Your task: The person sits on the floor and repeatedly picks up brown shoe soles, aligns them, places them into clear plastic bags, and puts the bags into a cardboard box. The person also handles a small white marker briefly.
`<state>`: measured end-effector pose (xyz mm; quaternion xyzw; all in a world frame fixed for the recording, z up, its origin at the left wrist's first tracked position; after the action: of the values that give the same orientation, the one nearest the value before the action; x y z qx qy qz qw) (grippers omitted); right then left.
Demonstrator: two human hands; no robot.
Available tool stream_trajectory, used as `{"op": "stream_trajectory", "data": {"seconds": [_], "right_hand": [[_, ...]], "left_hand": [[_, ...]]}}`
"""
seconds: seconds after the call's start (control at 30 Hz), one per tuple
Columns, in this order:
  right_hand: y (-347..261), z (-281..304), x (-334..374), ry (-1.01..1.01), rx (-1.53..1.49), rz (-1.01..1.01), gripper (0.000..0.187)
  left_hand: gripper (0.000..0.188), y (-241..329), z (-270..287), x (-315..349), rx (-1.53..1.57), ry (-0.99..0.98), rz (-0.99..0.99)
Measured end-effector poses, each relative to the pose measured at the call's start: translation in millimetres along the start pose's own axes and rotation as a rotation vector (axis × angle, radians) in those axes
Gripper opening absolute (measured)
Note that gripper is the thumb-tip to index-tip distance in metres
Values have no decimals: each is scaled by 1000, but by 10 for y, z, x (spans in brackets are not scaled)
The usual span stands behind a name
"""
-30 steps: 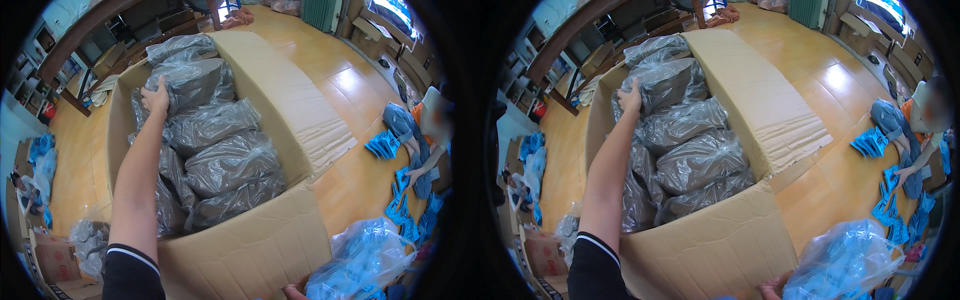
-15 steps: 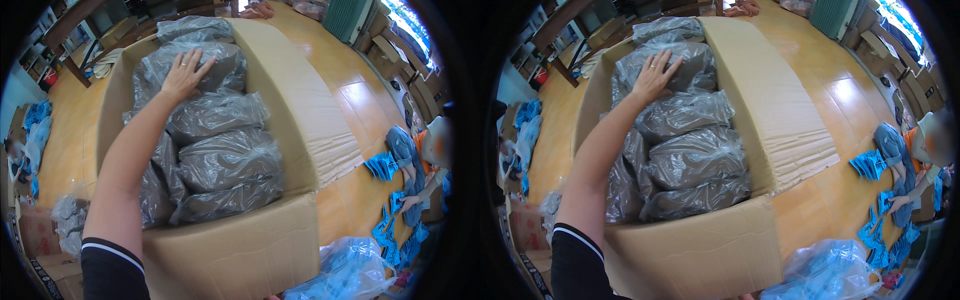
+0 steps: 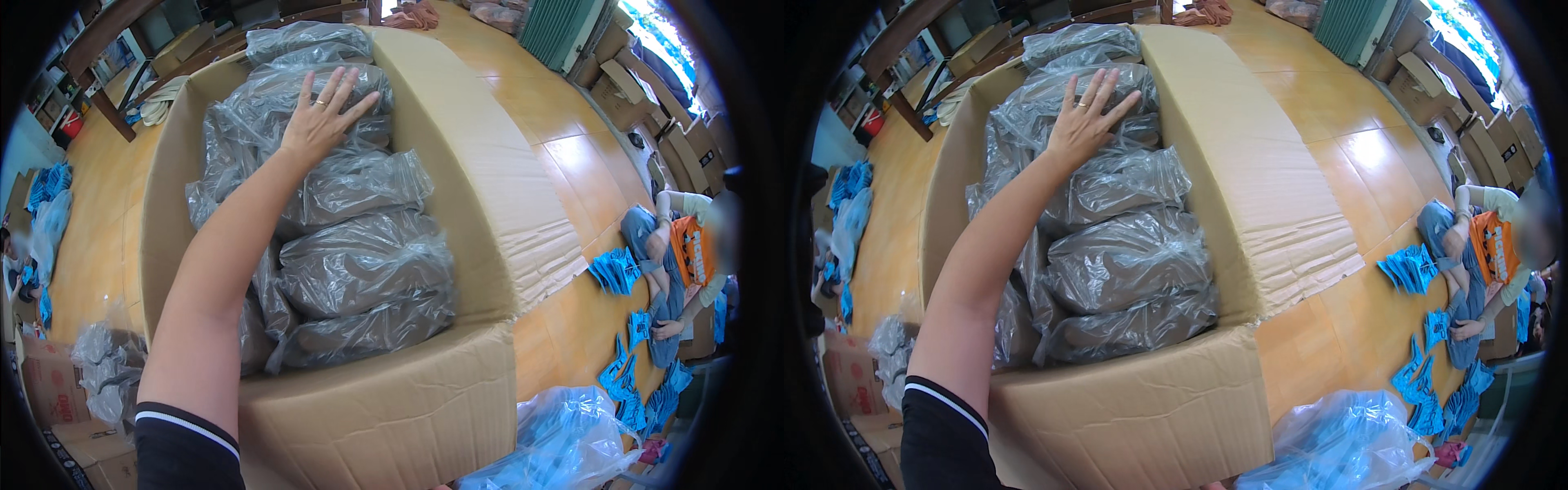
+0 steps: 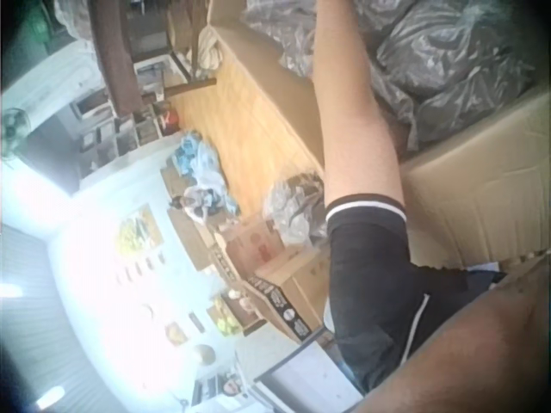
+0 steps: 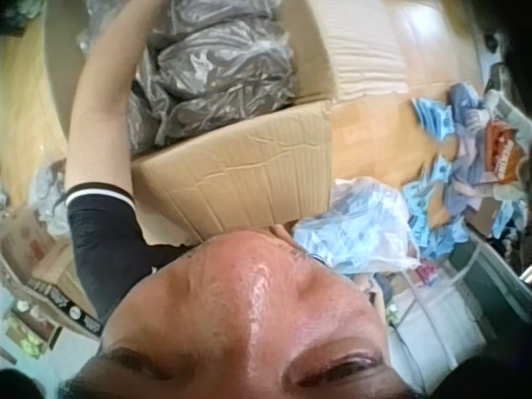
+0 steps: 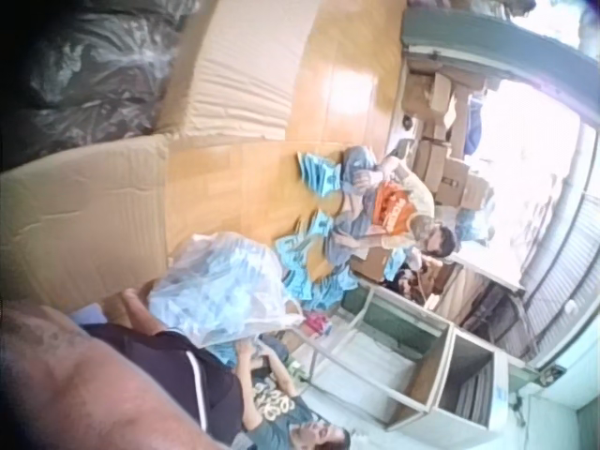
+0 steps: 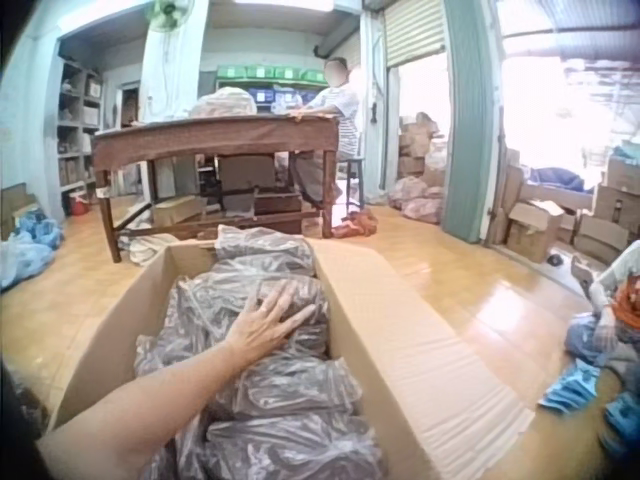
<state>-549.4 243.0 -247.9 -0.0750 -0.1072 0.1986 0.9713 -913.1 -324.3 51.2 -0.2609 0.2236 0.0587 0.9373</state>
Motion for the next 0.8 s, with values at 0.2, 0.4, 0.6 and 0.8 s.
{"op": "stream_trajectory", "data": {"seconds": [0.2, 0.4, 0.6, 0.8], "right_hand": [[-32, -19, -30, -5, -5, -7, 65], [-63, 16, -85, 28, -21, -6, 65], [-40, 40, -96, 30, -15, 1, 65], [-81, 16, -88, 40, -7, 23, 65]], "left_hand": [[97, 59, -237, -139, -26, -129, 12], [86, 55, 167, 63, 93, 62, 36], [58, 238, 703, 455, 158, 144, -311], [48, -185, 1969, 1151, 416, 151, -312]]}}
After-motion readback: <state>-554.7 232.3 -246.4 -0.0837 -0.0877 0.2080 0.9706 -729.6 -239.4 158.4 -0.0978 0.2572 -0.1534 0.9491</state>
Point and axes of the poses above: each hand's wrist, its own x-axis away from the middle knuckle, its own z-axis out of the back of the hand, y = z × x, the point moved 9 cm from there along -x, towards the middle knuckle, and after that the axes turned 2 degrees about y, right-handed, at the moved point
